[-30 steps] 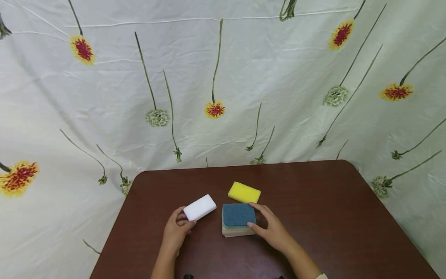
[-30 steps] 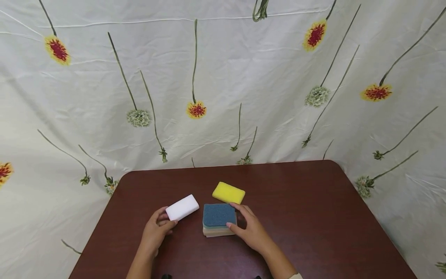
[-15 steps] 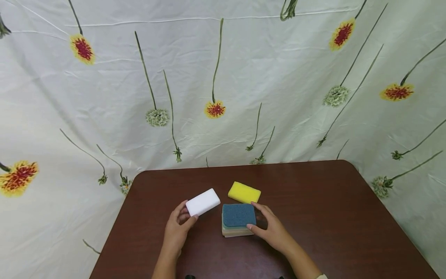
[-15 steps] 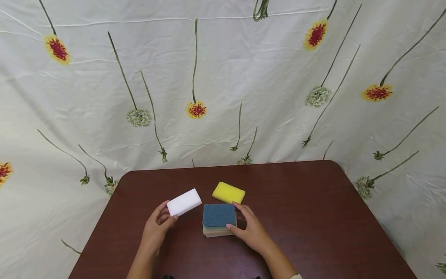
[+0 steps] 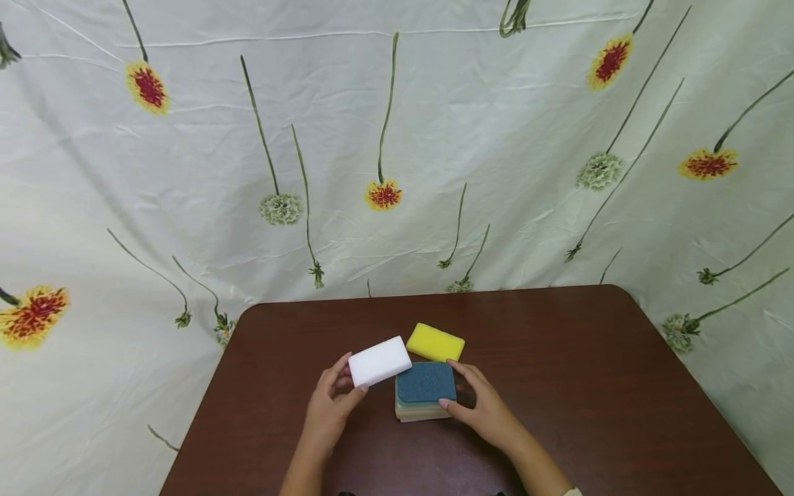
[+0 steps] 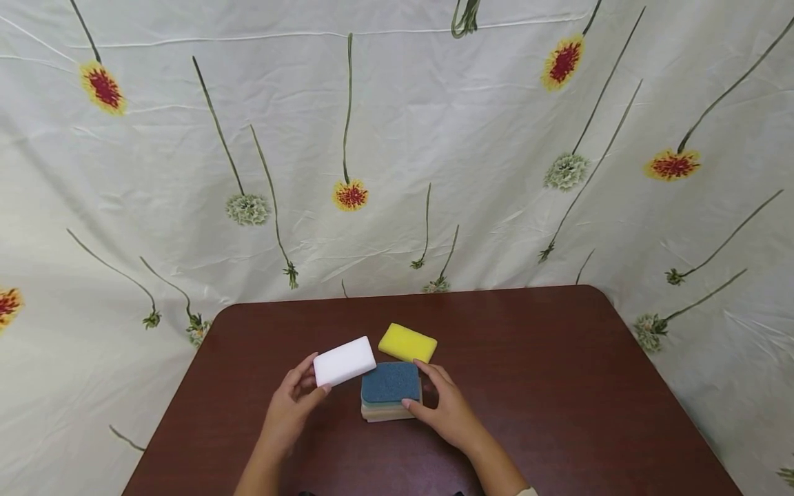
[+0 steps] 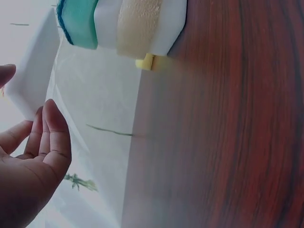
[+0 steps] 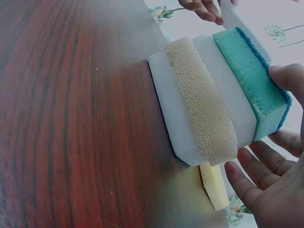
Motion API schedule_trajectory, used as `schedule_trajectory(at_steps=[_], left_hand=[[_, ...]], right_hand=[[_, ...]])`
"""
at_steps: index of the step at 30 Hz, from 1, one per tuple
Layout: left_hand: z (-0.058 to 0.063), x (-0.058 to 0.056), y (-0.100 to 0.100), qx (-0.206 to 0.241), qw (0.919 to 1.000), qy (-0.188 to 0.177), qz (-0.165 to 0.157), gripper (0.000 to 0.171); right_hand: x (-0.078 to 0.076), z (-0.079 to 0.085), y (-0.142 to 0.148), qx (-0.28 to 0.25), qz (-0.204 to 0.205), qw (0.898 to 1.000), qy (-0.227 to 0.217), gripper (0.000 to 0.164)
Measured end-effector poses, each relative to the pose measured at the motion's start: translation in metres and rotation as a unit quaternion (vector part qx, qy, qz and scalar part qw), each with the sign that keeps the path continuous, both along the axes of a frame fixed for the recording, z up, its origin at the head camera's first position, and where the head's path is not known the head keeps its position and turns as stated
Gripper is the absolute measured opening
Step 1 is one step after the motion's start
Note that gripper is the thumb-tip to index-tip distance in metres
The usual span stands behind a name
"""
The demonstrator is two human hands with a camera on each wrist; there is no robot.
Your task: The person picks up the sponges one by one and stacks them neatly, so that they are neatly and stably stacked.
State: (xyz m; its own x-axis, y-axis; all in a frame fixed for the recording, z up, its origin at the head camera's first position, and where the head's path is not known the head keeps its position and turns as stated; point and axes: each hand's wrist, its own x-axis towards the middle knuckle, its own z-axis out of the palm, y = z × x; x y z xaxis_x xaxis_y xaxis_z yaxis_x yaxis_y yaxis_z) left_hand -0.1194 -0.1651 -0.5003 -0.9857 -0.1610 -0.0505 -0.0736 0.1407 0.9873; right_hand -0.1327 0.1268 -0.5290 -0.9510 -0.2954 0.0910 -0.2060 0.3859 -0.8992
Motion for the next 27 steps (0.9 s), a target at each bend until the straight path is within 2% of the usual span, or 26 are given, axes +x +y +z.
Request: schedule_trajectory(at_steps=[10, 17, 27], left_hand=[[-0.001, 0.001, 0.015, -0.009, 0.9987, 0.016, -0.047, 0.068], [-0.006, 0.002, 0.026, -0.034, 0.9961, 0.039, -0.072, 0.068], [-0.004, 0.002, 0.039, -0.055, 0.9916, 0.059, -0.101, 0.067]], right_hand=[[0.0, 0.002, -0.001, 0.001, -0.001, 1.0, -0.008, 0.075], [0.0, 0.0, -0.002, -0.002, -0.001, 1.0, -0.002, 0.075], [0.001, -0.001, -0.001, -0.004, 0.003, 1.0, 0.014, 0.07]])
